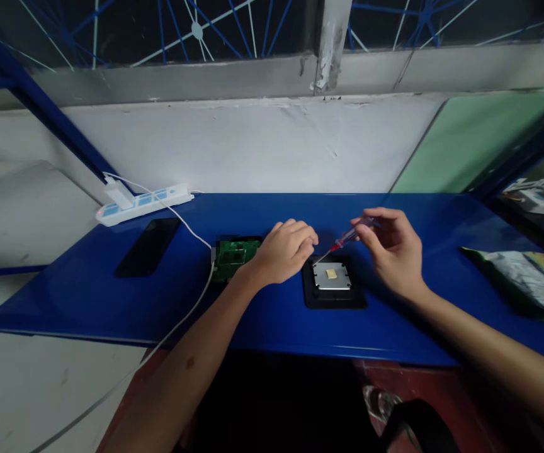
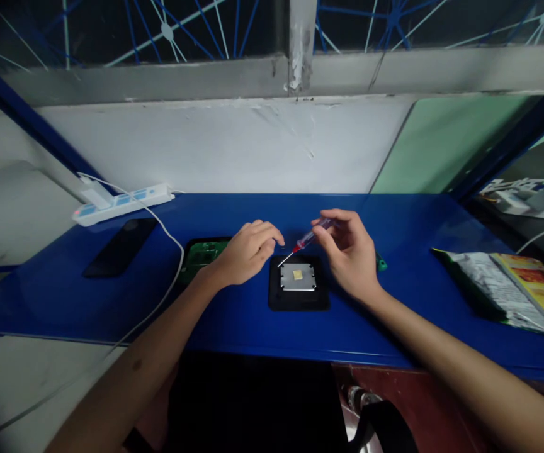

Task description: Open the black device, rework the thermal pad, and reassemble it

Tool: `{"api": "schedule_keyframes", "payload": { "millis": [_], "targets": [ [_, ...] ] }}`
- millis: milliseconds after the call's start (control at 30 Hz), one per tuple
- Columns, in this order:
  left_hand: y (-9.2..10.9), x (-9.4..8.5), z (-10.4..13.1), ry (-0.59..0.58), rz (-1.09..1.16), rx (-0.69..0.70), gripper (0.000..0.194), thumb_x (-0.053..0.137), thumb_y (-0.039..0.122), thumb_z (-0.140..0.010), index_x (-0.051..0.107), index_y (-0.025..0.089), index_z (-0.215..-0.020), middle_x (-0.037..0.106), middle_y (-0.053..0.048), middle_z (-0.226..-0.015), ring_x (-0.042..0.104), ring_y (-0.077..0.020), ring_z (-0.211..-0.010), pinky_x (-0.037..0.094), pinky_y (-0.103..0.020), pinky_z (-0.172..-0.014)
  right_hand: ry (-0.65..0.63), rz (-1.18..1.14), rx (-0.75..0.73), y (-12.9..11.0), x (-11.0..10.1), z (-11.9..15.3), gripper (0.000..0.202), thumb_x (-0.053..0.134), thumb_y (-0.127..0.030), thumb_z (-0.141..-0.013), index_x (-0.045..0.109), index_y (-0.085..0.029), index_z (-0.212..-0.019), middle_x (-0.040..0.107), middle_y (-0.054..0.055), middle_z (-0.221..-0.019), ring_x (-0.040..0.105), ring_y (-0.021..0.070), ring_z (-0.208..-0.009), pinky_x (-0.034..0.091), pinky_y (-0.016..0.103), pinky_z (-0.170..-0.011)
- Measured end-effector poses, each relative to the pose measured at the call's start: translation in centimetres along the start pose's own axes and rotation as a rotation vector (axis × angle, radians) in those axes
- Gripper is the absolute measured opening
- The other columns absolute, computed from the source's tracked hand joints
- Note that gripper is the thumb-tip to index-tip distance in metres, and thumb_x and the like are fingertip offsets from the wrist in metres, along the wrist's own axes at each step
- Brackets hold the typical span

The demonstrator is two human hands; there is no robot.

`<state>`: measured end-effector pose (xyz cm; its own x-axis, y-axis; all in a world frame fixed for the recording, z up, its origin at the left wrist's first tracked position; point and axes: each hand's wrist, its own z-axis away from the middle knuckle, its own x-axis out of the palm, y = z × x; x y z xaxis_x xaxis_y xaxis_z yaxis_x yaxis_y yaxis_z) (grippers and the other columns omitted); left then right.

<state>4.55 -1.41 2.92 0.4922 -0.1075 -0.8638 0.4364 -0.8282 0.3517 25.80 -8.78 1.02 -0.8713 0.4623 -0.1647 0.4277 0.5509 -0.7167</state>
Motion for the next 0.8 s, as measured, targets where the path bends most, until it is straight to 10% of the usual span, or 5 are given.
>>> {"api": "schedule_keyframes", "payload": {
  "millis": [800],
  "targets": [
    [-0.8,0.8,0.2,-0.113,0.064,0.165,0.037,0.038,0.003,-0.085,0.069,0.023,-0.079,0.068,-0.002,-0.110,0.057,-0.0207,-0.100,0.039,-0.040,-0.089,0.004,-0.064,0.137,0.0,-0.4,1.1,0.022,0.072,-0.031,-0.090,0.063,-0.027,-0.110,0.073,0.003,-0.096,0.073,0.0177,-0.085,0.063,0.034,-0.078]
  ]
}}
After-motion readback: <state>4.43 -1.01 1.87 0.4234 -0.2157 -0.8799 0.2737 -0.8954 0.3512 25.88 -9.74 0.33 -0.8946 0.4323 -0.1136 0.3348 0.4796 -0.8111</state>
